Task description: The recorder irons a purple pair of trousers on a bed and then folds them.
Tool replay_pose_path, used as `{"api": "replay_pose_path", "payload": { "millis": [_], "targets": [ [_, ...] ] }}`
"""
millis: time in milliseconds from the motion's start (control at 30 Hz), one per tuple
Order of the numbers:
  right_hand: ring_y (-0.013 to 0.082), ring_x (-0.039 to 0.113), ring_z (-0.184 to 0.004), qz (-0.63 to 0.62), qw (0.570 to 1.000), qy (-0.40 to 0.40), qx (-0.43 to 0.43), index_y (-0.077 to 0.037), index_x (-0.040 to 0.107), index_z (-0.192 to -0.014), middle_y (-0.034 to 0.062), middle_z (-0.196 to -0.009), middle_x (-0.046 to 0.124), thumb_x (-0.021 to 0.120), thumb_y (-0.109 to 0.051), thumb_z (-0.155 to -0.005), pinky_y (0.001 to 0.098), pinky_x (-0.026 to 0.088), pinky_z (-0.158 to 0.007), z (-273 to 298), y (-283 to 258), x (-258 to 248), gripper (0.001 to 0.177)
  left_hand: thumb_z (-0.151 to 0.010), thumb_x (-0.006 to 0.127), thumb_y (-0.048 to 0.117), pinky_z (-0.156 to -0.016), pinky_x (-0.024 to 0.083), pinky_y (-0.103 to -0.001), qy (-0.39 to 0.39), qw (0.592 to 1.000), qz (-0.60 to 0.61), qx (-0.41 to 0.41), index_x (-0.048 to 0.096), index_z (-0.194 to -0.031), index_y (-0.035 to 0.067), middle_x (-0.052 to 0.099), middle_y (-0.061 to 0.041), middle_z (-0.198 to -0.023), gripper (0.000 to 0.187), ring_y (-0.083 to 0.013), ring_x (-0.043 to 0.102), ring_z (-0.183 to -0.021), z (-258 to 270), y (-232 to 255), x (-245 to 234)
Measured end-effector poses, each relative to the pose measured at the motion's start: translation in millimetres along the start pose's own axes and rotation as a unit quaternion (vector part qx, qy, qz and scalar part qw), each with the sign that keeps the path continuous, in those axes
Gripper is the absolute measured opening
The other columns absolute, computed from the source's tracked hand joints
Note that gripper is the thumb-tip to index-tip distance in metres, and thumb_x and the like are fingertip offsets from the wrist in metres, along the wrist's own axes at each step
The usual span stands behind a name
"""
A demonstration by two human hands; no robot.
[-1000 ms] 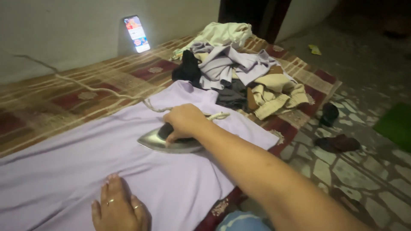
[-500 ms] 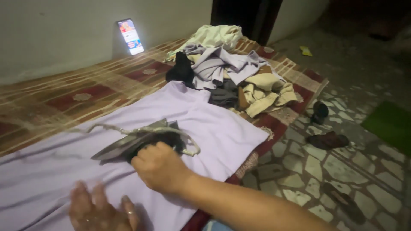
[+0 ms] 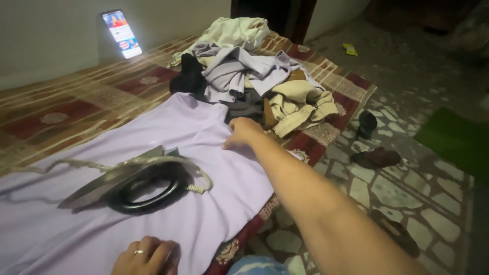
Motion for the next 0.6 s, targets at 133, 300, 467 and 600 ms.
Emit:
{"api": "replay_pose_path", "payload": {
  "millis": [133,300,467,600],
  "targets": [
    [0.0318,0.066,-0.113,0.073,0.997,0.013,0.008,-0.016,0.071,-0.117,0.0107,-0.119,0.071,0.094,-0.044,-0.053,0.0451,0.048,-0.096,-8,8,2,0.073,-0.067,0.083,0.02,-0.054,0.052,-0.044,0.017,0.998,-0.046,-0.039,0.076,-0.083,0.028,0.065,-0.002,-0.076,0.018,-0.0254,0.065,-0.065,49,-39,58],
    [0.0362,0.07,-0.112,-0.025,0.979,0.059,-0.194,-0.007,0.074,-0.119,0.0199,-0.118,0.074,0.083,-0.023,-0.064,0.0418,0.056,-0.094,-45,10,29,0.058,-0.075,0.072,0.016,-0.082,0.057,-0.046,-0.048,0.992,0.104,0.053,0.069,-0.117,0.011,0.068,-0.015,-0.107,0.042,-0.0338,0.069,-0.1,-49,43,50],
    [0.0268,0.071,-0.101,-0.145,0.97,-0.086,-0.174,-0.008,0.065,-0.124,0.0144,-0.109,0.074,0.088,-0.021,-0.053,0.039,0.058,-0.085,-37,17,18,0.076,-0.087,0.052,0.02,-0.117,0.031,-0.047,-0.199,0.979,0.042,0.003,0.042,-0.151,0.005,0.044,-0.019,-0.154,0.066,-0.0355,0.04,-0.143,-122,101,137],
    [0.0251,0.076,-0.094,-0.104,0.991,-0.025,-0.075,-0.012,0.076,-0.105,0.0097,-0.097,0.078,0.089,-0.017,-0.059,0.0378,0.059,-0.083,-23,19,-21,0.048,-0.089,0.051,0.04,-0.118,0.015,-0.056,-0.288,0.954,-0.04,-0.076,0.034,-0.155,0.012,0.028,-0.017,-0.165,0.074,-0.0354,0.024,-0.15,-153,109,144]
  ]
}}
Point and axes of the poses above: each hand's wrist, its own z-axis away from the middle knuckle, its own x-axis out of the palm, y = z × x, the point moved 9 cm from there along -z, towards the middle knuckle
